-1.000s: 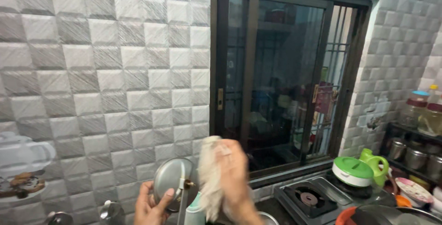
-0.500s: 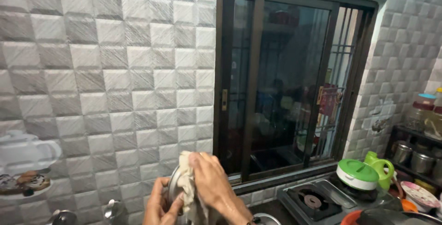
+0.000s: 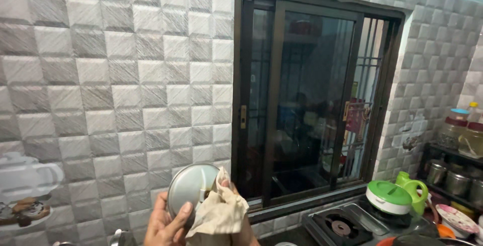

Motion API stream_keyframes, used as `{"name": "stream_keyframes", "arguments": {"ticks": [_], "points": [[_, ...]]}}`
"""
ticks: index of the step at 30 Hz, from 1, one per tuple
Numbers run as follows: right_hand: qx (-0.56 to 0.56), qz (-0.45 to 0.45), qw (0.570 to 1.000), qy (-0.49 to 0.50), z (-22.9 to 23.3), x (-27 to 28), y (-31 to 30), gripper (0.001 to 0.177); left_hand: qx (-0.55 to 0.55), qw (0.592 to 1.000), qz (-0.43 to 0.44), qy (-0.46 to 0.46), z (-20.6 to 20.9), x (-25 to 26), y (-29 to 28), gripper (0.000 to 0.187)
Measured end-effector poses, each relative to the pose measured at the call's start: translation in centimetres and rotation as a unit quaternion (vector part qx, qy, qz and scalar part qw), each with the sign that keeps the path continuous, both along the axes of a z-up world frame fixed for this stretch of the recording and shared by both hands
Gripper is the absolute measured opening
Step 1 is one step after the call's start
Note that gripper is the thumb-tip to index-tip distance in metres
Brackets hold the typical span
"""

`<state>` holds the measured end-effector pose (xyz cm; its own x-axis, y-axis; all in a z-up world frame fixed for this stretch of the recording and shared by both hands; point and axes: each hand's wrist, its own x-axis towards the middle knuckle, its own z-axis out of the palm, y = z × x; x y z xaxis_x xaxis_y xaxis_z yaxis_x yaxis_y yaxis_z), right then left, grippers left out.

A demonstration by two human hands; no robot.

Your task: The person rinses a small metal cooker pot under the kitchen tap, fills and empties it with water, then wipes the pot, its lid, and the counter with a cloth. They reattach the lid, place the cooker on the counter, and wipe the sink area.

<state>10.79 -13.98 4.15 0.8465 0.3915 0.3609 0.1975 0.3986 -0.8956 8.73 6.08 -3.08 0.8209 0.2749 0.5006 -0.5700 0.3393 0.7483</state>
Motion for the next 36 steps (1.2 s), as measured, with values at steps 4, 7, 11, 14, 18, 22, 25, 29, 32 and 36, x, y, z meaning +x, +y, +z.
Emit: {"name": "stream_keyframes", "arguments": {"ticks": [4,7,11,14,18,22,25,29,32,36], "points": [[-0.019,-0.036,0.997,-0.065,-2.4,0.9,1.2,0.052,-0.022,0.980,-0.133,0.150,2.4,-1.1,1.3,0.043],[-0.068,-0.068,0.986,-0.138,-1.8,0.8,0.8,0.053,0.072,0.987,-0.087,0.115,2.9,-1.4,1.4,0.046],[-0.297,-0.191,0.849,-0.394,1.0,-0.7,-2.1,0.043,0.045,0.991,-0.014,0.127,2.2,-2.3,2.4,0.044],[-0.312,-0.264,0.880,-0.242,3.1,-2.3,-2.3,0.035,-0.028,0.991,0.030,0.126,1.3,-3.2,2.8,0.040],[-0.124,-0.331,0.825,-0.441,2.2,-3.3,0.9,0.030,-0.027,0.990,0.105,0.094,1.5,-1.7,2.5,0.035],[-0.288,-0.411,0.630,-0.593,-2.7,-4.7,0.4,0.060,-0.134,0.974,0.083,0.163,1.7,0.0,3.0,0.035],[-0.349,-0.366,0.653,-0.563,-3.9,-4.5,0.4,0.047,-0.115,0.974,0.095,0.172,2.2,-0.9,4.5,0.036],[-0.319,-0.360,0.676,-0.558,-1.5,-3.9,0.2,0.048,-0.081,0.982,0.091,0.144,4.9,-2.1,2.6,0.038],[-0.325,-0.305,0.693,-0.567,0.6,-5.1,-0.2,0.051,-0.087,0.981,0.078,0.156,8.2,-4.4,2.9,0.038],[-0.302,-0.308,0.718,-0.545,3.6,-6.8,0.1,0.038,-0.074,0.985,0.089,0.126,12.1,-5.3,1.6,0.035]]}}
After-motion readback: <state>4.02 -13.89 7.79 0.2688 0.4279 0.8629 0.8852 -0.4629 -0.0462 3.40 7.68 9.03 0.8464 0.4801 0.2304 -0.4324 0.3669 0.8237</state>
